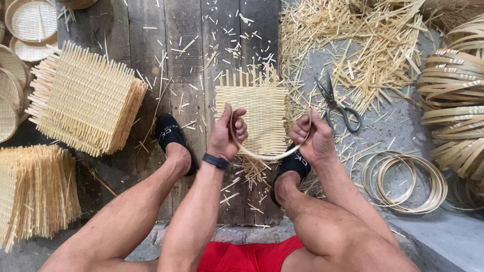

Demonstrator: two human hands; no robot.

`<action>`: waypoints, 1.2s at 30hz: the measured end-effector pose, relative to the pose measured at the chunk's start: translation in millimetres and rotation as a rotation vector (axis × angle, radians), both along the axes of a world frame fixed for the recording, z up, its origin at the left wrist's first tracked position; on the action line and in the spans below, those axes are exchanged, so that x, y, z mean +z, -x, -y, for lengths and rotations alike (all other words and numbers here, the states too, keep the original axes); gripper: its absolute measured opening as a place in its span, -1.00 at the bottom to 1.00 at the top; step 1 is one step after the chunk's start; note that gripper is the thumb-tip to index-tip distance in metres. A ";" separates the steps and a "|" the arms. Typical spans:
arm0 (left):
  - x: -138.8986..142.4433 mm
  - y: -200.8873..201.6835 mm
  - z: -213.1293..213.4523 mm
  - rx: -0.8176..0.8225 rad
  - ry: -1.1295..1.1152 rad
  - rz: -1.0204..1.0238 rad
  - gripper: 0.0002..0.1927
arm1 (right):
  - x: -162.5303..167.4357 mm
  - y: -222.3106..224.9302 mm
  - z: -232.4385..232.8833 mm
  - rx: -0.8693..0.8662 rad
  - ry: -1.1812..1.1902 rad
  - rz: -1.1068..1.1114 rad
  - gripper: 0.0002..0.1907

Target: The person sits on the floor and trims excess bamboo strips from woven basket bases with scissors, using a round wooden form as a mold. They bend and fit bamboo rim rings around the woven panels, press the panels over the form, and set finished baskets aside with a stack of completed ones.

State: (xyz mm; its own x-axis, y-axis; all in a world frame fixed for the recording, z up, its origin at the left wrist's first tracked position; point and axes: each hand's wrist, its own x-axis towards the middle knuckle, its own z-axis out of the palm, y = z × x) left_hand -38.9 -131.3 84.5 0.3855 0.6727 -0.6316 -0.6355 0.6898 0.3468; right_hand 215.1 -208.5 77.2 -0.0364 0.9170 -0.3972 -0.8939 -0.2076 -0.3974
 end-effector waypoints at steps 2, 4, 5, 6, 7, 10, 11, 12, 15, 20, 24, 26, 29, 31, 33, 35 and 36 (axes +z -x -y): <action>-6.5 -4.4 7.2 0.108 -0.018 0.054 -0.58 | -7.3 3.4 -0.3 -0.068 0.014 0.011 -0.65; -13.6 -5.7 10.5 0.129 -0.008 0.093 -0.59 | -8.9 1.5 -2.1 -0.029 0.065 0.059 -0.65; -16.3 -5.3 11.2 0.144 -0.001 0.116 -0.59 | -6.6 -0.9 -3.8 -0.007 0.091 0.086 -0.64; -17.9 -3.9 11.2 0.131 0.003 0.093 -0.60 | -1.9 -4.6 -5.4 0.030 0.100 0.181 -0.66; -18.1 -1.7 10.3 0.117 0.008 0.067 -0.61 | 5.2 -9.3 -7.0 0.067 0.108 0.274 -0.67; -10.4 6.4 6.1 0.126 0.016 0.026 -0.62 | 36.6 -21.8 -15.1 0.311 0.131 0.701 -0.68; -6.0 8.8 4.4 0.136 0.018 0.021 -0.62 | 48.8 -24.8 -18.3 0.414 0.137 0.870 -0.64; -1.7 10.9 3.3 0.132 -0.005 0.007 -0.65 | 60.6 -26.8 -20.8 0.479 0.161 0.994 -0.63; 5.5 14.9 1.5 0.136 -0.099 -0.078 -0.78 | 90.5 -31.5 -28.7 0.620 0.243 1.280 -0.65; -23.4 20.7 0.8 0.205 -0.409 -0.592 -0.76 | 83.9 -23.1 -54.1 0.606 0.333 1.415 -0.70; -65.2 38.1 -9.3 0.040 -0.608 -1.321 -0.79 | 23.5 3.9 -71.7 0.540 0.287 1.495 -0.79; -80.2 49.0 -13.5 -0.160 -0.614 -1.495 -0.78 | -11.4 19.4 -64.4 0.466 0.268 1.548 -0.79; -90.4 55.7 -12.4 -0.292 -0.589 -1.489 -0.77 | -51.3 33.8 -51.5 0.306 0.234 1.789 -0.80; -90.2 56.2 -11.3 -0.262 -0.561 -1.454 -0.77 | -66.0 35.7 -43.6 0.261 0.190 1.800 -0.79; -89.0 56.2 -11.7 -0.258 -0.552 -1.440 -0.76 | -73.3 35.7 -39.9 0.223 0.152 1.816 -0.78; -86.5 56.2 -13.8 -0.292 -0.534 -1.441 -0.76 | -75.5 34.6 -39.2 0.223 0.133 1.836 -0.78; -85.4 56.6 -15.4 -0.290 -0.523 -1.426 -0.75 | -75.7 34.3 -39.6 0.228 0.145 1.833 -0.78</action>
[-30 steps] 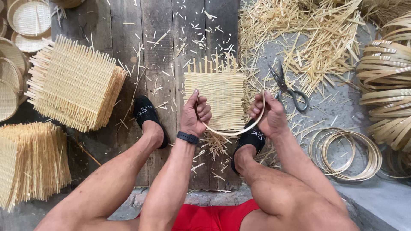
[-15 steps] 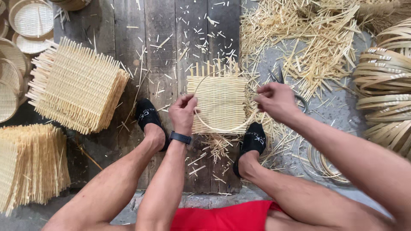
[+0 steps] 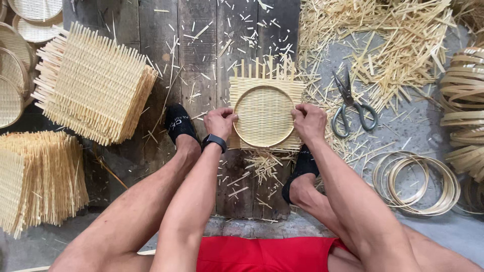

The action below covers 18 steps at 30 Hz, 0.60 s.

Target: The person sits on the floor and trims excess bamboo strips from woven basket bases with scissors, using a round wooden form as a mold. They bend and fit bamboo rim rings around the woven panels, press the panels over the form, and set finished baskets aside with a stack of completed ones.

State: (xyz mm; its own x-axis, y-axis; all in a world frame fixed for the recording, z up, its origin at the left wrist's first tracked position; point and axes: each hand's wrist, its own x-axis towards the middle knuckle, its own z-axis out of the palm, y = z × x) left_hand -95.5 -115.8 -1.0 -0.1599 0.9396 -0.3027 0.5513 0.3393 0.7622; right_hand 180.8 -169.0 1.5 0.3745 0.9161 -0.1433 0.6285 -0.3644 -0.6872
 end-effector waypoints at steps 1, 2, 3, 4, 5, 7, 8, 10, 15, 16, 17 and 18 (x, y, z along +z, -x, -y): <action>0.9 0.4 -1.8 0.007 0.010 0.014 -0.74 | 0.1 -0.1 -0.5 -0.004 0.010 -0.001 -0.78; 1.6 0.8 -3.3 0.015 0.021 0.027 -0.73 | 0.1 0.0 -1.0 -0.008 0.022 -0.003 -0.78; 2.3 1.0 -4.6 0.008 0.033 0.001 -0.74 | 0.4 0.0 -1.3 -0.001 0.027 -0.003 -0.77; 2.8 1.0 -5.9 0.001 0.044 -0.026 -0.75 | 0.5 0.0 -1.5 0.006 0.031 -0.004 -0.77; 3.5 1.0 -6.9 -0.011 0.051 -0.054 -0.76 | 0.7 -0.1 -1.5 0.008 0.032 -0.006 -0.77; 5.2 0.0 -8.9 0.000 0.077 -0.100 -0.72 | 1.4 -1.0 -1.4 0.016 0.001 -0.009 -0.77; 6.3 -0.8 -9.4 0.006 0.098 -0.120 -0.70 | 2.0 -1.6 -1.4 0.021 -0.006 -0.008 -0.77; 7.3 -1.9 -10.1 0.032 0.126 -0.093 -0.71 | 3.6 -2.8 -1.8 0.018 0.011 -0.015 -0.78; 11.2 -3.9 -14.7 0.038 0.170 -0.067 -0.73 | 8.2 -2.5 -5.8 -0.009 0.076 -0.037 -0.80; 12.2 -4.4 -16.5 0.037 0.181 -0.082 -0.74 | 8.9 -2.2 -7.0 -0.015 0.085 -0.038 -0.81; 13.3 -4.7 -18.2 0.034 0.189 -0.097 -0.75 | 9.5 -1.9 -8.1 -0.023 0.090 -0.038 -0.82; 14.4 -5.0 -20.5 0.012 0.180 -0.101 -0.74 | 10.0 -2.1 -9.3 -0.032 0.090 -0.046 -0.81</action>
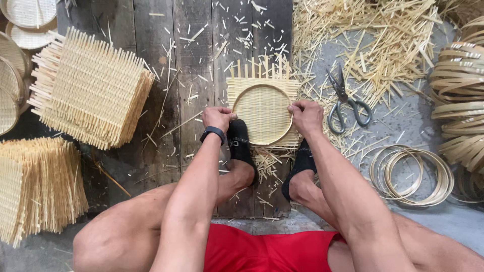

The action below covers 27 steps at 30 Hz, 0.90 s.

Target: The person sits on the floor and trims excess bamboo strips from woven basket bases with scissors, using a round wooden form as a mold. They bend and fit bamboo rim rings around the woven panels, press the panels over the form, and set finished baskets aside with a stack of completed ones.

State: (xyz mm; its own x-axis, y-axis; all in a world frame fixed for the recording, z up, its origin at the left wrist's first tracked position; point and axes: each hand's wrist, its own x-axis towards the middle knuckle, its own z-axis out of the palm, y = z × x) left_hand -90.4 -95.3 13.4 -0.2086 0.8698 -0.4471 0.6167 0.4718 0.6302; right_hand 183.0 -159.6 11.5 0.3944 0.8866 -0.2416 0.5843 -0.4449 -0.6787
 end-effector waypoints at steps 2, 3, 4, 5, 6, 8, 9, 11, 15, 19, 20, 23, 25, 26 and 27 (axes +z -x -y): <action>1.8 0.8 -2.1 -0.038 -0.002 -0.010 -0.73 | 0.4 -1.0 -1.8 -0.010 0.014 -0.021 -0.81; 2.5 1.3 -2.9 -0.028 0.000 0.014 -0.73 | 0.4 -2.1 -2.9 0.006 0.006 -0.009 -0.81; 2.8 2.3 -2.2 -0.015 0.003 0.039 -0.73 | 0.2 -3.3 -3.4 0.024 -0.001 0.003 -0.80; 2.7 3.4 -2.0 -0.001 0.006 0.066 -0.73 | -0.2 -4.8 -4.1 0.044 -0.006 0.018 -0.80; 2.1 4.7 -1.2 0.003 0.013 0.109 -0.74 | -1.0 -6.1 -4.5 0.038 0.009 -0.010 -0.79; -1.2 7.8 1.5 0.013 0.034 0.191 -0.75 | -3.6 -8.9 -5.1 0.025 0.049 -0.069 -0.77; -3.6 8.3 3.0 0.026 0.034 0.223 -0.74 | -5.2 -10.3 -5.6 0.025 0.055 -0.086 -0.77; -8.4 8.9 4.5 0.048 0.020 0.284 -0.73 | -6.5 -13.4 -7.7 0.021 0.055 -0.123 -0.76; -11.2 10.6 2.8 0.013 -0.034 0.277 -0.73 | -2.3 -20.9 -13.0 0.090 0.111 -0.117 -0.78; -1.3 13.6 -5.8 -0.075 0.041 0.239 -0.72 | 24.5 -2.3 -10.2 0.218 0.031 0.138 -0.76; 3.0 12.4 -8.6 -0.114 0.055 0.199 -0.73 | 31.5 11.1 -7.0 0.259 0.024 0.248 -0.74; 8.7 -11.0 -23.3 -0.376 -0.215 -0.092 -0.73 | 41.7 60.5 4.3 0.779 -0.289 0.260 -0.22; 4.7 -33.2 -34.0 -0.550 -0.620 -0.055 -0.71 | 32.7 88.9 9.5 0.990 -0.130 0.396 -0.08; 0.4 -42.8 -38.7 -0.714 -0.702 -0.077 -0.70 | 24.6 100.0 12.5 1.037 -0.071 0.546 -0.09; -4.8 -49.5 -39.8 -0.679 -0.679 -0.032 -0.74 | 15.0 105.5 15.1 1.083 -0.013 0.696 -0.09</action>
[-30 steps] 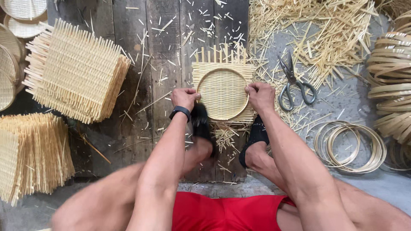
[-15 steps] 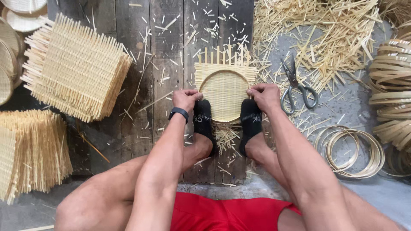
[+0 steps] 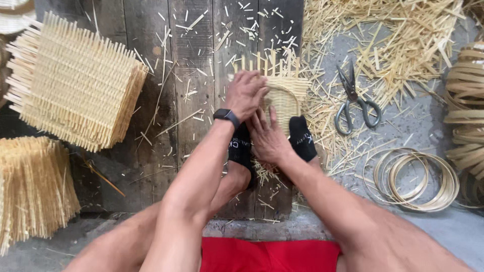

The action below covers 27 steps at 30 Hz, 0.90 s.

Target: The person sits on the floor and trims excess bamboo strips from woven basket bases with scissors, using a round wooden form as a mold. They bend and fit bamboo rim rings around the woven panels, press the panels over the form, and set finished baskets aside with a stack of completed ones.

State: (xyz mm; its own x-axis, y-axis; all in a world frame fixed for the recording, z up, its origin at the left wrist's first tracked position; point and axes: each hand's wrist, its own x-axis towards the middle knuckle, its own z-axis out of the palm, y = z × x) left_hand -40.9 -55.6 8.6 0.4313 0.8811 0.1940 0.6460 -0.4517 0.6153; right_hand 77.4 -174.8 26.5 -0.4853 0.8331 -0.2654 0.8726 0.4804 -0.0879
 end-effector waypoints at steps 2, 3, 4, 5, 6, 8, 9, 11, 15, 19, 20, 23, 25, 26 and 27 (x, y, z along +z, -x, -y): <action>-11.4 -8.4 -1.4 0.040 0.083 0.076 -0.79 | -18.2 3.3 7.1 -0.002 -0.126 0.016 -0.14; -16.8 -9.7 -0.5 0.084 0.159 0.101 -0.79 | -25.0 3.7 11.0 0.003 -0.186 0.022 -0.17; -20.7 -10.2 0.5 0.117 0.224 0.127 -0.79 | -29.4 5.5 15.2 -0.008 -0.197 0.012 -0.18; -22.9 -9.8 -1.1 0.145 0.285 0.151 -0.79 | -30.9 6.2 17.2 -0.024 -0.212 0.001 -0.18; -26.2 -9.1 0.1 0.143 0.282 0.143 -0.80 | -28.5 4.4 20.0 -0.036 -0.216 -0.008 -0.19; -27.4 -8.7 -2.5 0.122 0.236 0.141 -0.81 | -17.1 -2.5 16.6 -0.076 -0.138 -0.124 -0.17; -28.2 -9.2 -5.2 0.101 0.156 0.131 -0.83 | -9.6 -6.9 10.9 -0.094 -0.101 -0.182 -0.15; -27.9 -9.7 -7.8 0.072 0.024 0.102 -0.85 | 5.7 -32.4 -9.2 -0.015 -0.053 -0.489 -0.37; -26.7 -10.2 -8.4 0.038 0.117 0.090 -0.81 | 9.3 -75.6 -61.9 -0.239 -0.408 -0.553 -0.59; -29.2 -11.3 -9.7 0.189 0.484 0.234 -0.77 | -16.2 -71.8 -87.2 -0.696 0.008 -0.882 -0.84; -30.3 -12.4 -9.7 0.253 0.607 0.269 -0.75 | -22.4 -71.7 -86.0 -0.759 0.065 -0.904 -0.83; -35.0 -14.7 -16.0 0.284 0.729 0.383 -0.71 | -39.5 -77.2 -86.9 -0.867 0.201 -0.957 -0.81; -37.5 -14.8 -15.9 0.311 0.769 0.335 -0.70 | -47.1 -79.8 -83.7 -0.856 0.247 -1.041 -0.78; -37.8 -14.1 -14.9 0.320 0.784 0.313 -0.70 | -46.1 -81.7 -83.8 -0.826 0.236 -1.111 -0.76; -37.1 -13.2 -13.4 0.299 0.726 0.344 -0.69 | -42.2 -83.9 -83.4 -0.792 0.221 -1.178 -0.75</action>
State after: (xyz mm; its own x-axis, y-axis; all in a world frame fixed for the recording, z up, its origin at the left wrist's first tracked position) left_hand -27.7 -42.1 -28.5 0.1816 0.9051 -0.3844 0.3993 0.2894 0.8699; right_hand 161.4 -91.4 -15.7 0.0539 0.9784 -0.1996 0.2673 -0.2067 -0.9412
